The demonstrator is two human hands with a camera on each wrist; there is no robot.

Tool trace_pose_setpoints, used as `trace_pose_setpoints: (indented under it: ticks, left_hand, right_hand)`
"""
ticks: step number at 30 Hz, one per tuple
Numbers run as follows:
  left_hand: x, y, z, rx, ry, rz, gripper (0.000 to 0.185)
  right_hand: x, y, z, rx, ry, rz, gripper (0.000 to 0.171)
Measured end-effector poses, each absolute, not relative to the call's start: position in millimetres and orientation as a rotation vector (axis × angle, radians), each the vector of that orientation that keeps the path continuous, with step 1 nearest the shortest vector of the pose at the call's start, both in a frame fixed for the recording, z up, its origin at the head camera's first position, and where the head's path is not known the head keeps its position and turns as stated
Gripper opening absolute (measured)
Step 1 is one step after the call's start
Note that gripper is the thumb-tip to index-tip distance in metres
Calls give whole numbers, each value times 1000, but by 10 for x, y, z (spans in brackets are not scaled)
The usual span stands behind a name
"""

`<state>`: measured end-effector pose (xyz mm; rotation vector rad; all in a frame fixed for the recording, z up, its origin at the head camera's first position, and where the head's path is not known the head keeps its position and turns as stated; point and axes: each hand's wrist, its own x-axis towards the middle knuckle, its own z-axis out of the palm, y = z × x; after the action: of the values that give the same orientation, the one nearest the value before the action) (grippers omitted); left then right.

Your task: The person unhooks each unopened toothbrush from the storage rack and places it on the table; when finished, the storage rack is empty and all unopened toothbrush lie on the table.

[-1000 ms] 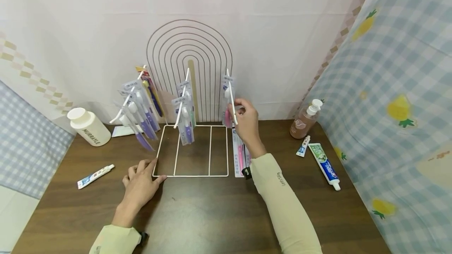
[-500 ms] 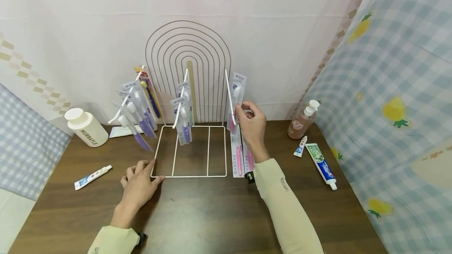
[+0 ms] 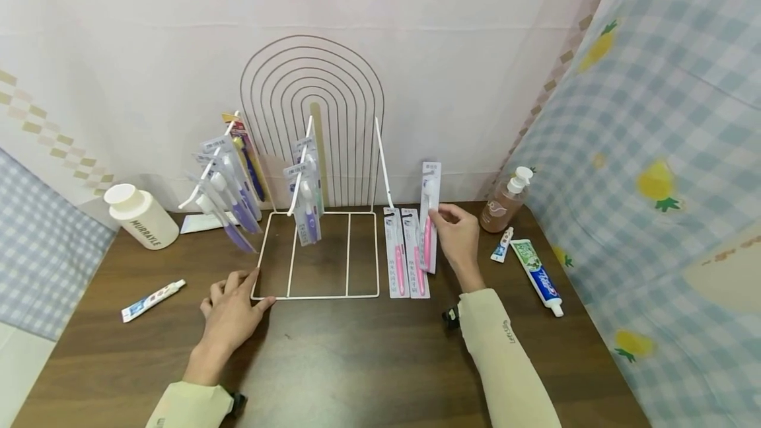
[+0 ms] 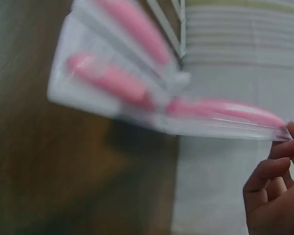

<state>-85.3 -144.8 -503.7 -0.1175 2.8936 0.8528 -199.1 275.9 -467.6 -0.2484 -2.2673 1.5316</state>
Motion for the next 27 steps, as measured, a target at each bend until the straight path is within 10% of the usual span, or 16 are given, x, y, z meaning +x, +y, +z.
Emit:
trace_pose_setpoints:
  ticks: [27]
  left_hand:
    - [-871, -1441, -5091, -121, 2945, 880, 74]
  right_hand:
    - [-2085, 3121, -5234, -453, -2715, 1497, 34]
